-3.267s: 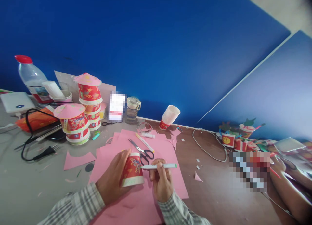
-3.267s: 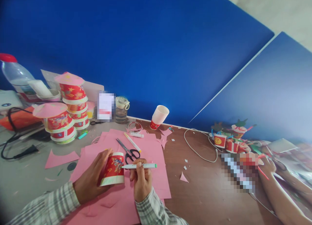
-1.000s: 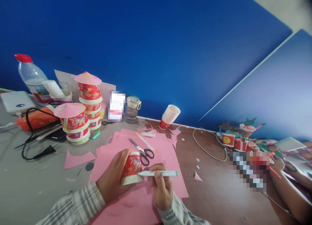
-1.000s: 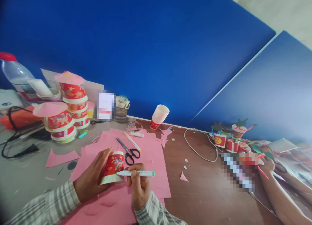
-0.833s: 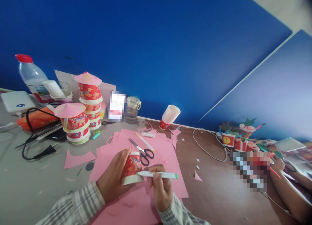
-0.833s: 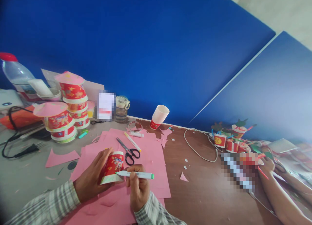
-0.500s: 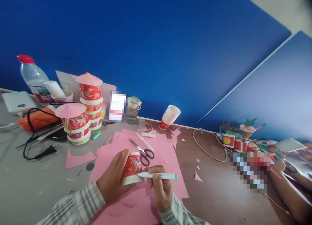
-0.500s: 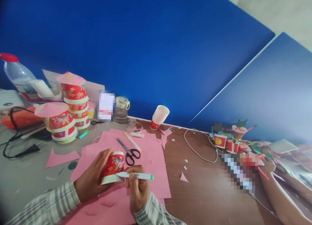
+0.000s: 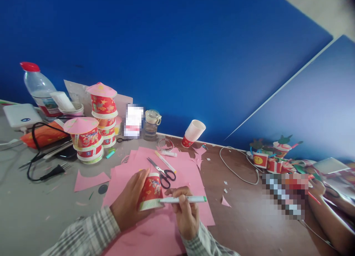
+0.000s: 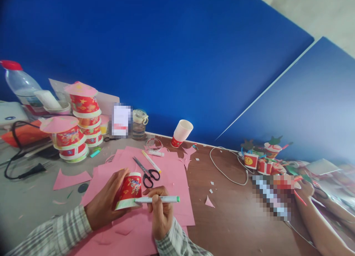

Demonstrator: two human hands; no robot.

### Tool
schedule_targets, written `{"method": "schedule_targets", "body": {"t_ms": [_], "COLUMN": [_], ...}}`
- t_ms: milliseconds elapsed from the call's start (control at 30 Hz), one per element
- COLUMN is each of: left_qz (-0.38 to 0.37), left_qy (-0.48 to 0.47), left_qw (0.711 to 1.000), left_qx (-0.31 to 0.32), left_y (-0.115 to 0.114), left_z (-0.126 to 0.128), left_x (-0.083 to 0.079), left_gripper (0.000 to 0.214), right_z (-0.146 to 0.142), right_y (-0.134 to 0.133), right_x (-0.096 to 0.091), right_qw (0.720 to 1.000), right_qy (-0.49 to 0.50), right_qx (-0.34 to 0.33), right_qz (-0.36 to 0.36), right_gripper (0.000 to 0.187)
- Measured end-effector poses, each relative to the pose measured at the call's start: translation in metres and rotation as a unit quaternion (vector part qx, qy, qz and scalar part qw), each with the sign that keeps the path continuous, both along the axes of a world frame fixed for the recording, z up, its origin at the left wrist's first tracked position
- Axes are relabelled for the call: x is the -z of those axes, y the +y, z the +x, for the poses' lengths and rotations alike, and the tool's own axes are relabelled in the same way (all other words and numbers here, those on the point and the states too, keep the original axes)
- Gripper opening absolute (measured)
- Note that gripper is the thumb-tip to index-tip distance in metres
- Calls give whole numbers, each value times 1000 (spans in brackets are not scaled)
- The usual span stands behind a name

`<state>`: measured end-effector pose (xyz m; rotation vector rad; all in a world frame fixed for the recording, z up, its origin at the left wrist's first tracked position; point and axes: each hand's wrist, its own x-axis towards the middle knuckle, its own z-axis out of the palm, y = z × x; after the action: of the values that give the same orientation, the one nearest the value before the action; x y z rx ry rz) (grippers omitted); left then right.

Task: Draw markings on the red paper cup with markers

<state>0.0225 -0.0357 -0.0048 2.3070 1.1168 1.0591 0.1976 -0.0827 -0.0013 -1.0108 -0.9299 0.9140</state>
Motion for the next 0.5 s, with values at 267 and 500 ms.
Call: {"method": "schedule_targets", "body": {"t_ms": [267, 500], "left_qz": [2, 11], "left_qy": [4, 4], "left_qw": [1000, 1000], "left_qx": [1, 2], "left_y": [0, -1], "left_z": [0, 0], "left_x": [-2, -1], "left_gripper": [101, 100], "right_z": [-2, -2], "right_y": [1, 1], "right_x": [2, 1], "right_qw": [999, 997], "right_qy": [-19, -41], "right_qx": [-49, -54], "right_qz": [3, 21], "right_gripper": [26, 25]}}
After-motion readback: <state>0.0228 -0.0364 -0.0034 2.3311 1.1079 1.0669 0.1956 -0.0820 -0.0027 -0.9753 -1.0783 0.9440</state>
